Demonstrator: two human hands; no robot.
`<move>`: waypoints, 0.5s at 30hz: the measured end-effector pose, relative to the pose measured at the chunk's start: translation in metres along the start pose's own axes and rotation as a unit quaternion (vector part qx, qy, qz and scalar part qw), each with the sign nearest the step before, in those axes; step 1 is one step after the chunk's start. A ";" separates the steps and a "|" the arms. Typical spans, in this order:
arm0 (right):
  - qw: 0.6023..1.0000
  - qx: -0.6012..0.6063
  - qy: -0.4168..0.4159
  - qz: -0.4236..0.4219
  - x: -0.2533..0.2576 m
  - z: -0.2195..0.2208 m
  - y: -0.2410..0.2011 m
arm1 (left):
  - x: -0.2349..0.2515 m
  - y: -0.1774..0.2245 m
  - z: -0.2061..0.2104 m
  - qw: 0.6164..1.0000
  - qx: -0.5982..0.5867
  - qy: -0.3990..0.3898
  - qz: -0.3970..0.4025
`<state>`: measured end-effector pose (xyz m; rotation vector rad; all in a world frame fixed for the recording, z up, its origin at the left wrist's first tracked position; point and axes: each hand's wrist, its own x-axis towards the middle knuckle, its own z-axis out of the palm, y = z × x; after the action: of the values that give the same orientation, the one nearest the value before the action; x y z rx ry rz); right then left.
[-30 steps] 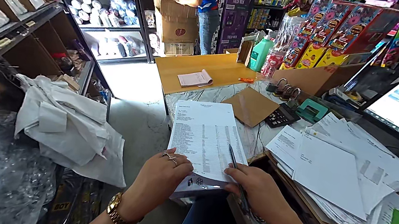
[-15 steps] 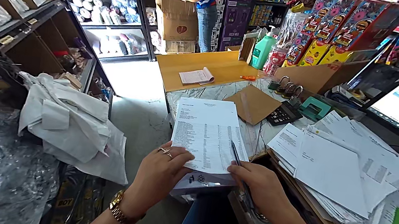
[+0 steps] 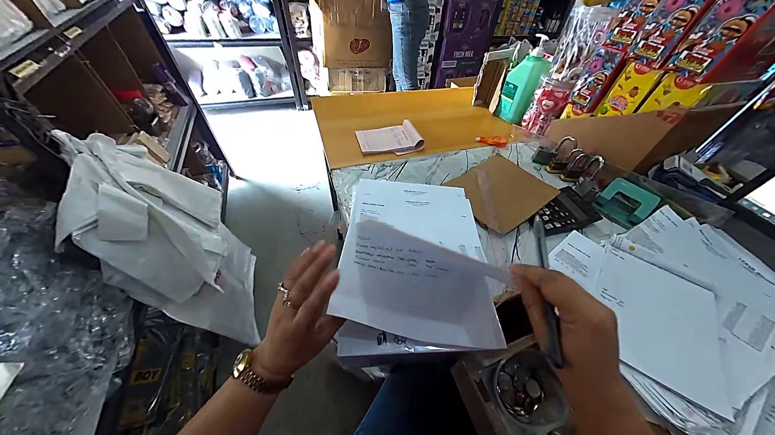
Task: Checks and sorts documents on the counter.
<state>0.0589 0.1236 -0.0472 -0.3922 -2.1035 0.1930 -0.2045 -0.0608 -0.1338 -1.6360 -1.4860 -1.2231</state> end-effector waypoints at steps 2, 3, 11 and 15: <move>1.000 0.005 0.012 0.005 0.004 -0.004 0.002 | -0.007 0.003 -0.001 1.000 -0.005 -0.021 0.021; 1.000 0.009 0.018 0.008 0.005 -0.005 0.003 | -0.011 0.003 -0.001 0.999 -0.013 -0.033 0.033; 0.999 0.012 0.038 0.000 0.008 -0.007 0.005 | -0.018 0.004 -0.005 0.997 -0.021 -0.059 0.046; 0.999 0.019 0.037 -0.002 0.008 -0.006 0.004 | -0.016 0.007 -0.003 0.997 -0.026 -0.057 0.043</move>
<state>0.0608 0.1297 -0.0391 -0.3666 -2.0251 0.2117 -0.1976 -0.0709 -0.1464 -1.8129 -1.4464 -1.1458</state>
